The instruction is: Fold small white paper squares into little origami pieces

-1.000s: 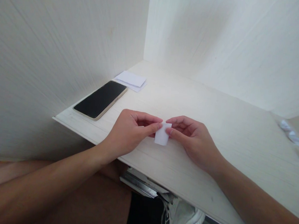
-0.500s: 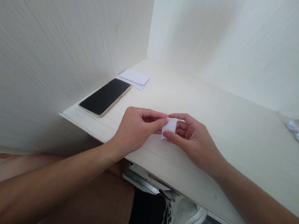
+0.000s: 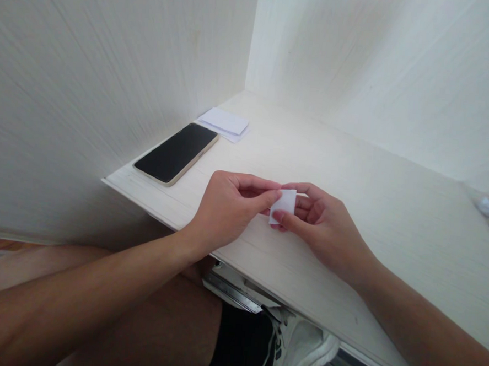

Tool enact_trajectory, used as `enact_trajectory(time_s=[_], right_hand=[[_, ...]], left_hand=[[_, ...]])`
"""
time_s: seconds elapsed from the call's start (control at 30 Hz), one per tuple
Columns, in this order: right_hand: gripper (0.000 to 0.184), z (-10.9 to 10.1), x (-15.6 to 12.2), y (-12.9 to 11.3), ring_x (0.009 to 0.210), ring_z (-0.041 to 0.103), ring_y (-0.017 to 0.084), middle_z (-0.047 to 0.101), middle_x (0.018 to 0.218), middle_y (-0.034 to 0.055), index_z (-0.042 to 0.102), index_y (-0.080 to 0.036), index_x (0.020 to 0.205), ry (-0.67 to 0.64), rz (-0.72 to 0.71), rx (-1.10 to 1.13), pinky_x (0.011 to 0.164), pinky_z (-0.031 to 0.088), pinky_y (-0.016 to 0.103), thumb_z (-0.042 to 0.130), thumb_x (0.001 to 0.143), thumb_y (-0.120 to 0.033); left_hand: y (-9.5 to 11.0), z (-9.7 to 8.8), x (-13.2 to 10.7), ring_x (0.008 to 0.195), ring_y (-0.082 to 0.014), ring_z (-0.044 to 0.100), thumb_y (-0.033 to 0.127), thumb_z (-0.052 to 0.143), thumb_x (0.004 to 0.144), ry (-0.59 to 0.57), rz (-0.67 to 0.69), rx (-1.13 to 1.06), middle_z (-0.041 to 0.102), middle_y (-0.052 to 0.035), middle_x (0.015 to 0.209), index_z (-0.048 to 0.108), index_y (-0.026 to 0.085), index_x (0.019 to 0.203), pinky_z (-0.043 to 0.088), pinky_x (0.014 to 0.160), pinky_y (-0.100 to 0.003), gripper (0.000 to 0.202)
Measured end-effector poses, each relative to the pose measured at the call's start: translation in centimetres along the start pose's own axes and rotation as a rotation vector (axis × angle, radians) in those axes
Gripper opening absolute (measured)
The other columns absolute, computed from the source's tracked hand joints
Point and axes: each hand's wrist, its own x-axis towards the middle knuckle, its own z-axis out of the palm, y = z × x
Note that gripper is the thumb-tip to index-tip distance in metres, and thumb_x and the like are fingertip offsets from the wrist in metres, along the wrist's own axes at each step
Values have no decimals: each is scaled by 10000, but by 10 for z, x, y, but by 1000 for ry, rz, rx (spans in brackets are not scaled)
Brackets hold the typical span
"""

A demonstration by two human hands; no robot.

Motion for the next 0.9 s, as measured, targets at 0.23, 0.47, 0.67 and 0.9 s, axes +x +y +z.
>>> enact_trajectory(time_s=[0.23,0.47,0.67,0.9], right_hand=[[412,1,-1,-2,755,757,174,791,845,31,666,-180,1075,17,9,48,732,634,327,891,742,-272],[397,2,-2,-6,708,740,158,788,816,18,688,-187,1005,44,0,26,715,634,306,924,696,-267],[354,3,-2,-4,722,752,169,794,830,31,687,-189,991,46,-11,21,733,641,326,896,727,-301],[309,4,-3,-3,775,766,186,811,886,57,686,-191,971,89,-14,-22,727,625,321,870,744,-293]], left_hand=[[-1,-1,1,796,-185,792,173,853,763,-5,20,-15,840,-46,876,849,157,914,652,716,-244,152],[-1,1,0,764,-141,786,131,865,751,2,27,-49,838,-24,845,844,149,887,635,692,-178,139],[-2,1,0,723,-122,778,62,861,726,0,20,-82,835,-6,821,841,153,876,626,652,-148,176],[-3,2,1,589,-101,739,123,840,780,-28,32,-36,819,-11,757,827,129,916,614,574,-158,137]])
